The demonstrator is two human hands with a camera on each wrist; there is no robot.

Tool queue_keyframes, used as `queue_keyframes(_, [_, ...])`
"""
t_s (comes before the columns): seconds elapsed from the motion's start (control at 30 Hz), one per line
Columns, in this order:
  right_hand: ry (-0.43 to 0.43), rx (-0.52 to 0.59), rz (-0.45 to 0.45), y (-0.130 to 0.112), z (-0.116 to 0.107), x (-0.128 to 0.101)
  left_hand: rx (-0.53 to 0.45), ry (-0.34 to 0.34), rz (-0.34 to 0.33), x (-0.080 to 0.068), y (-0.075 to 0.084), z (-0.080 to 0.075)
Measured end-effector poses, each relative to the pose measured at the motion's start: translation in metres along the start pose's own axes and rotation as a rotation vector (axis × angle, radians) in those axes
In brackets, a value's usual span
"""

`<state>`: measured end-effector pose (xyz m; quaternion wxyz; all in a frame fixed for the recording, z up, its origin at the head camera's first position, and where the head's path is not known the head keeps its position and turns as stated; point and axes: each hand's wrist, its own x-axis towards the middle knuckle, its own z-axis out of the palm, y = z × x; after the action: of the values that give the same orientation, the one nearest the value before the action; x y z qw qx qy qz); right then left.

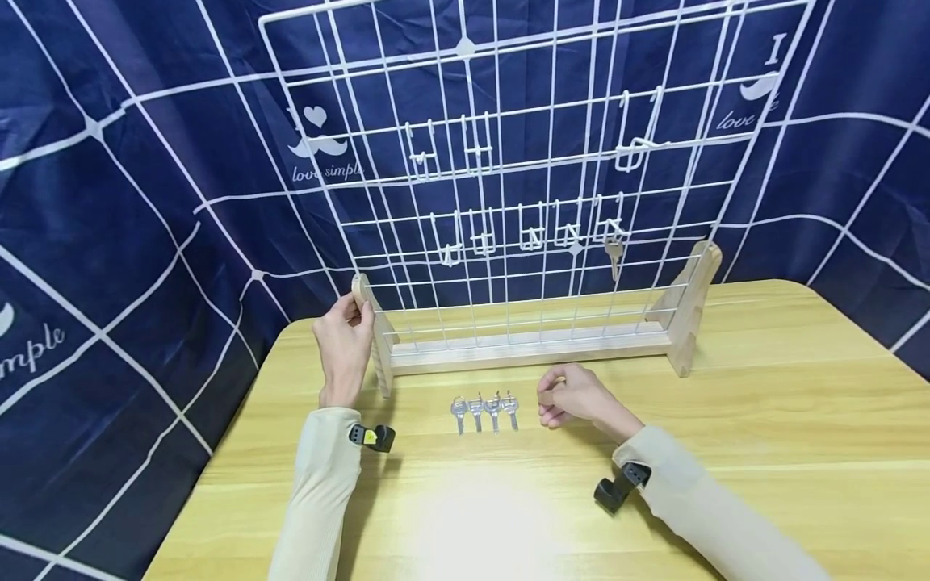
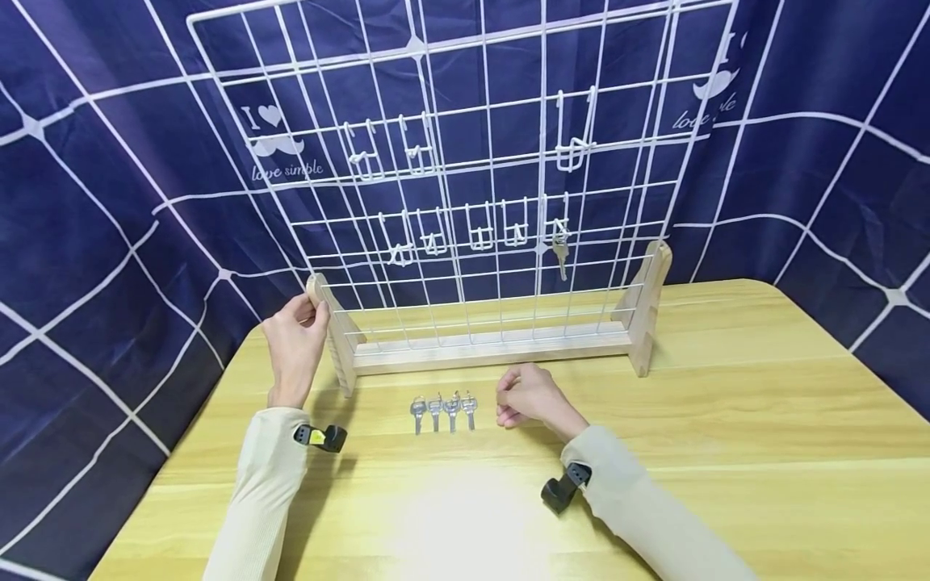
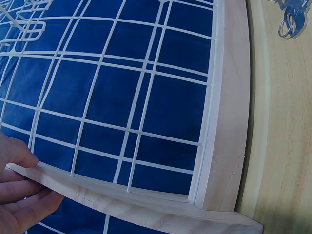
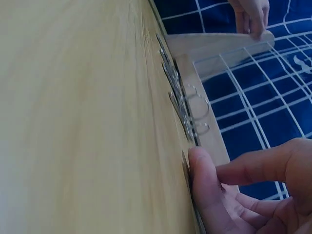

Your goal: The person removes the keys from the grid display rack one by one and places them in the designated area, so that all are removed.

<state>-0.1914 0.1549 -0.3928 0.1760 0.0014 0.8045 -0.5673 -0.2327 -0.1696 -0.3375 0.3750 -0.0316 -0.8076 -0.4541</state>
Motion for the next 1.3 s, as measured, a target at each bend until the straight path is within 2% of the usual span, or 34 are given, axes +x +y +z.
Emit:
queue_keyframes(0.2, [-0.021, 0.007, -0.010, 0.004, -0.016, -0.003, -0.002, -0.006, -0.008, 0.000, 0.001, 0.000])
queue_keyframes(0.37, [0.044, 0.003, -0.054, -0.008, -0.033, -0.008, 0.004, -0.010, -0.018, -0.001, 0.002, 0.000])
queue_keyframes(0.47, [0.129, -0.038, -0.121, -0.022, -0.046, -0.014, 0.007, -0.011, -0.023, -0.002, 0.001, 0.000])
queue_keyframes(0.57, [0.240, -0.093, -0.228, -0.034, -0.059, -0.021, 0.009, -0.007, -0.022, -0.002, 0.000, 0.000])
queue_keyframes(0.73, [0.495, -0.170, -0.459, -0.049, -0.079, -0.034, 0.011, -0.010, -0.016, -0.001, 0.000, 0.000])
queue_keyframes(0.83, [0.619, -0.157, -0.571, -0.061, -0.089, -0.038, 0.017, -0.006, -0.010, 0.000, 0.001, -0.001])
queue_keyframes(0.97, [0.718, -0.074, -0.661, -0.077, -0.094, -0.038, 0.026, 0.000, -0.003, 0.001, 0.001, -0.001])
queue_keyframes(1.1, [0.805, -0.046, -0.691, -0.088, -0.092, -0.035, 0.025, -0.011, -0.003, 0.001, 0.002, -0.001])
queue_keyframes(1.3, [0.808, -0.035, -0.730, -0.095, -0.089, -0.030, 0.022, -0.005, -0.003, 0.000, 0.001, -0.001])
